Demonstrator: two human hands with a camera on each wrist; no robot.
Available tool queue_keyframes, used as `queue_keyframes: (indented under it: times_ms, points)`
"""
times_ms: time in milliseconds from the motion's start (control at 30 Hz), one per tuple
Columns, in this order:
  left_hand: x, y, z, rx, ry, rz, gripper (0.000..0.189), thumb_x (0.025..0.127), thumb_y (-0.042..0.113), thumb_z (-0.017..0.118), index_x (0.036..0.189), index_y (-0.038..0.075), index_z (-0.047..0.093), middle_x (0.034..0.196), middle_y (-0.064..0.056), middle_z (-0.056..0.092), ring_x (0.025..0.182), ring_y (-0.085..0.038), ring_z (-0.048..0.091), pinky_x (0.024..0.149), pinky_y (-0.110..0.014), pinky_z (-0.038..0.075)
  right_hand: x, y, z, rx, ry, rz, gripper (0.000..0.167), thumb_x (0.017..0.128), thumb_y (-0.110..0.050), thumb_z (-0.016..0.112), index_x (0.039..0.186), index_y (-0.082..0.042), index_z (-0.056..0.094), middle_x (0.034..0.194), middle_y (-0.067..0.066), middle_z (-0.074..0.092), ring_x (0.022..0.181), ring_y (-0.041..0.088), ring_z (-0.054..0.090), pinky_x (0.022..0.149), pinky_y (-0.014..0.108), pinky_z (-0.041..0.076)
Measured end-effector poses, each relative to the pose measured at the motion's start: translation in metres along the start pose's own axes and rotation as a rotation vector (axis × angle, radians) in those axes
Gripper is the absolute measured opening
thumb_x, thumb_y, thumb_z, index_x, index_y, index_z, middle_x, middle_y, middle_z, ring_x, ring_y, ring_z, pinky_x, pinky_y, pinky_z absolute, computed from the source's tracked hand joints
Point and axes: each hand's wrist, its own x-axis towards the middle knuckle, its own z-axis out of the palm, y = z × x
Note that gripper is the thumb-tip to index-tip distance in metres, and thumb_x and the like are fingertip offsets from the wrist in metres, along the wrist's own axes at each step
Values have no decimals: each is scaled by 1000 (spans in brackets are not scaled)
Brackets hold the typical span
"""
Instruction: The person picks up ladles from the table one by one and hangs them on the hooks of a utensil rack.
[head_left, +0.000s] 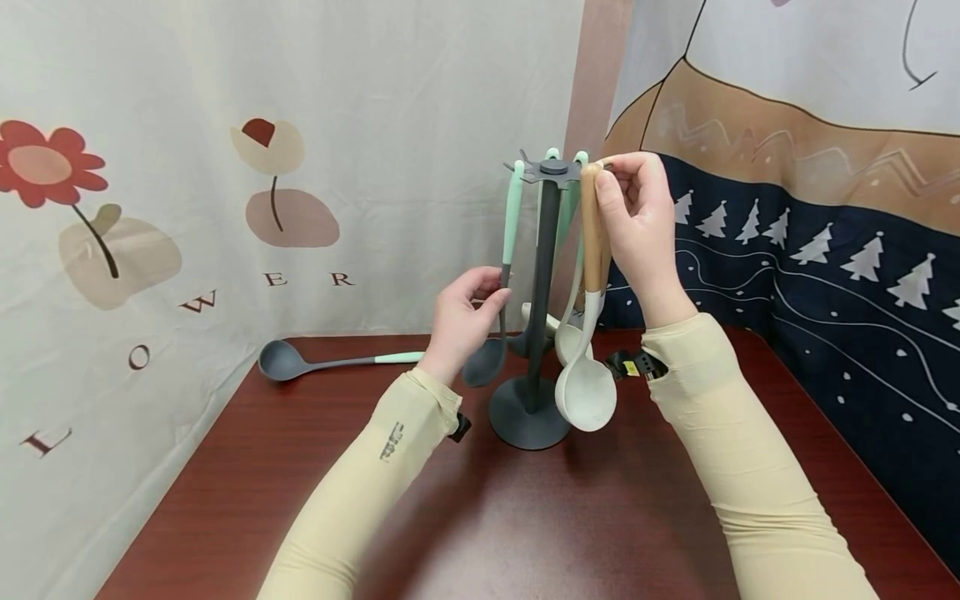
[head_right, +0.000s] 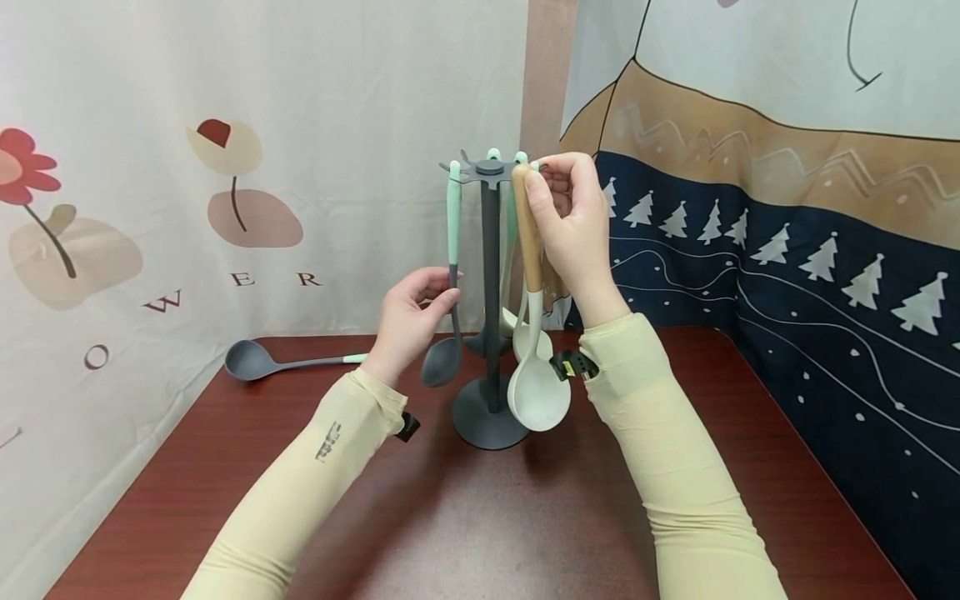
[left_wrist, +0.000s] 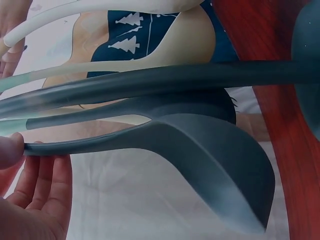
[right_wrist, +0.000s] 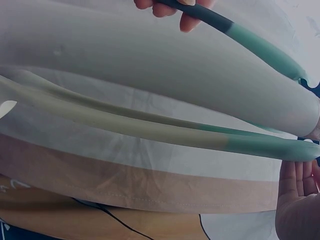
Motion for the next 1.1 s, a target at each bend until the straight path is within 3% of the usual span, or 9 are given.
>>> queue_keyframes:
  times_ms: [633, 900, 1100]
  points:
    - [-1, -2, -1, -13, -52, -29, 26, 94, 15, 69, 119, 8, 68, 107, -5, 69, 95, -17, 62, 86, -35, 52, 0, 1, 0, -21, 12, 14, 24, 96, -17, 55, 112, 0, 55, 103, -7, 52, 87, 14, 52, 80, 23, 44]
    - [-3, -17, -9, -10, -57, -19, 32, 97, 20, 66, 127, 11, 65, 117, -5, 68, 105, -16, 62, 91, -35, 49, 0, 1, 0, -20, 6, 18, 24, 96, -17, 55, 113, 0, 55, 104, -7, 53, 88, 15, 53, 82, 23, 45]
    - [-6, -34, -18, 36, -110, -16, 43, 96, 26, 67, 137, 16, 58, 130, -5, 63, 120, -19, 58, 101, -39, 44, 0, 0, 0, -13, 5, 15, 24, 96, -18, 55, 113, -1, 55, 103, -7, 52, 87, 15, 52, 81, 23, 44]
